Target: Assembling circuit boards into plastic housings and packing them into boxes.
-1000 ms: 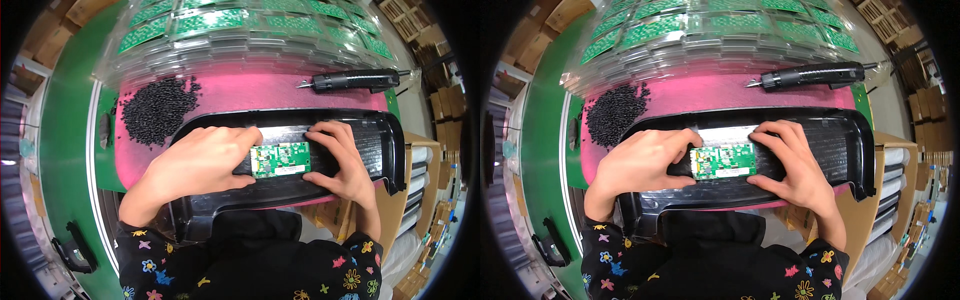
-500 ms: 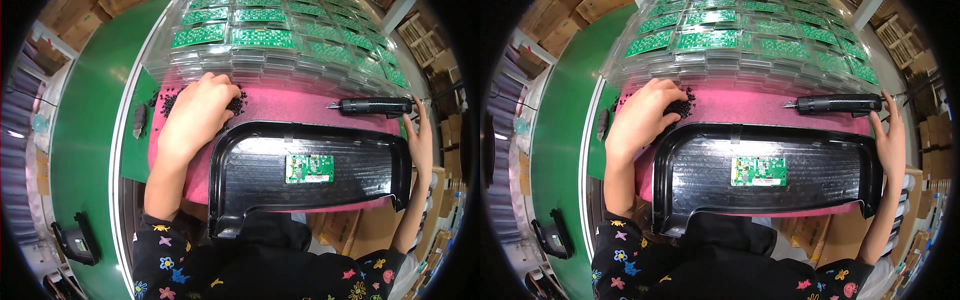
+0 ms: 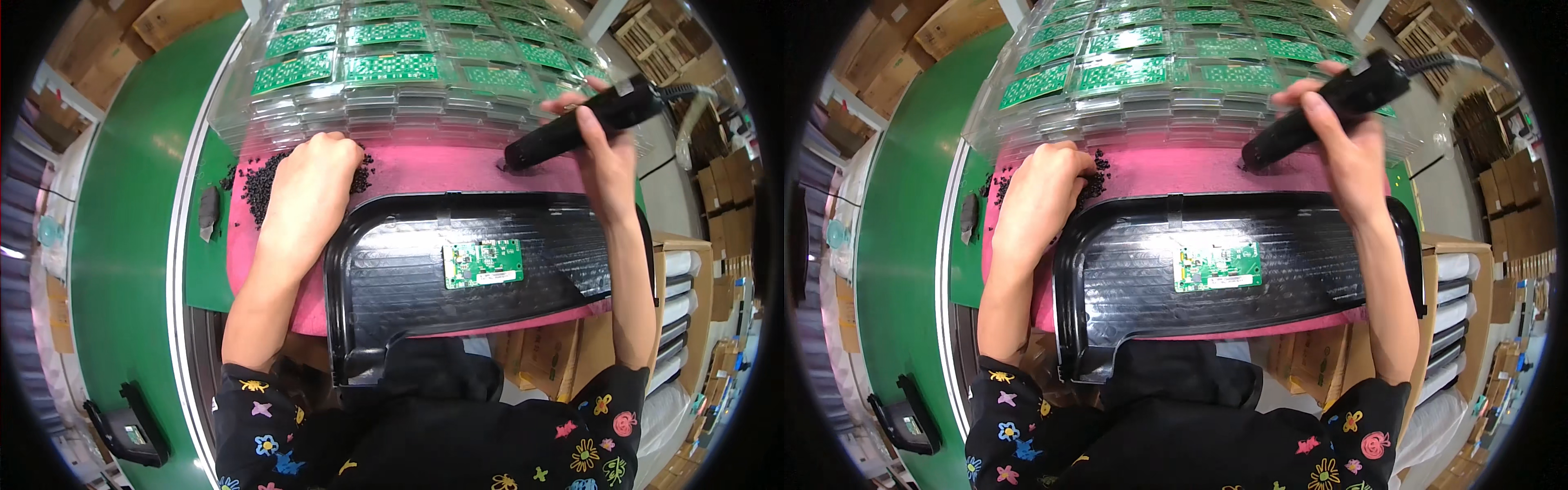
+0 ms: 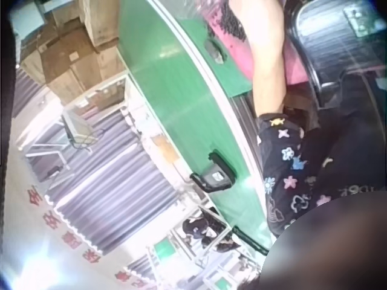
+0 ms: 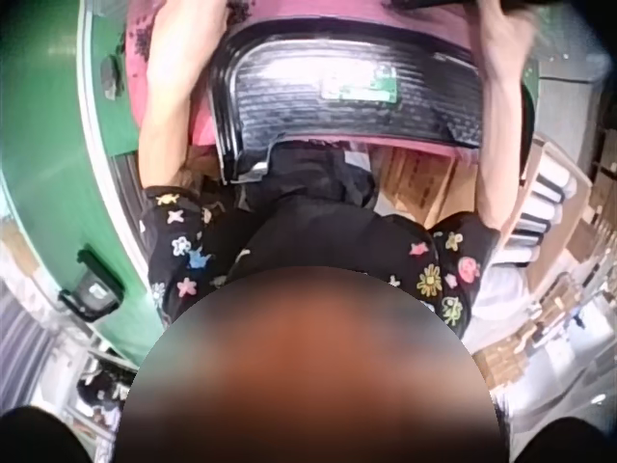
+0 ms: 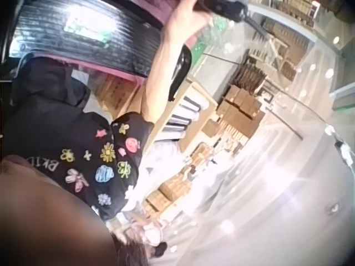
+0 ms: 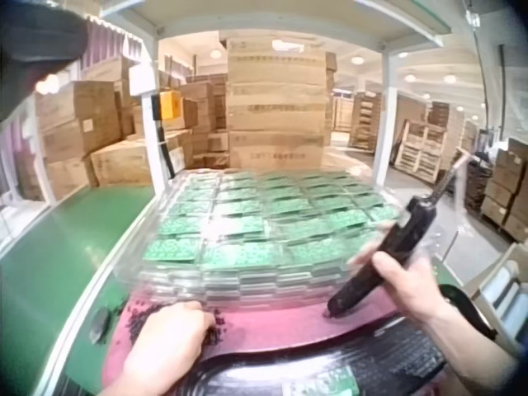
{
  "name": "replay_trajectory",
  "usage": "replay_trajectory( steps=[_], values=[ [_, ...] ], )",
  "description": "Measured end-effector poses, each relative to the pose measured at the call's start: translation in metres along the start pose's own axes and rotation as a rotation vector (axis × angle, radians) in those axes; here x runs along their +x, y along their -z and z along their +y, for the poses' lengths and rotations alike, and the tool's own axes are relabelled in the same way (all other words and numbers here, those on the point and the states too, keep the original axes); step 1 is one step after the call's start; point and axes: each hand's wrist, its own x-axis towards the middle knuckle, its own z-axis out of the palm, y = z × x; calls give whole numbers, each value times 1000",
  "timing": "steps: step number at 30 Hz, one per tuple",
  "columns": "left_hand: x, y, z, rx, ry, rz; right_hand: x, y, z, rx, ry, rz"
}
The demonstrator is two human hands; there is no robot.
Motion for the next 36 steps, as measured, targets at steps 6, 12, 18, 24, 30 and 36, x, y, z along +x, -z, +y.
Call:
replay_trajectory(
  steps=[6, 12, 18, 24, 30, 36],
  values=[
    [0, 3, 3, -45, 47, -18, -4, -18, -4, 519, -18, -10],
    [12, 12, 30, -703, -196, 172, -31, -36, -34, 847, -11, -19],
    [8, 7, 53, -1050, -443, 152, -48, -51, -52, 968, -7, -95],
    [0, 8, 59, -1304, -356, 43, -57, -53, -67, 988, 71, -131],
    [2, 15, 60, -1188, -424, 10, -65, -51, -74, 907, 126, -139],
    [0, 3, 58, -942, -588, 154, -69, -48, -76, 830, 142, -134]
  ],
)
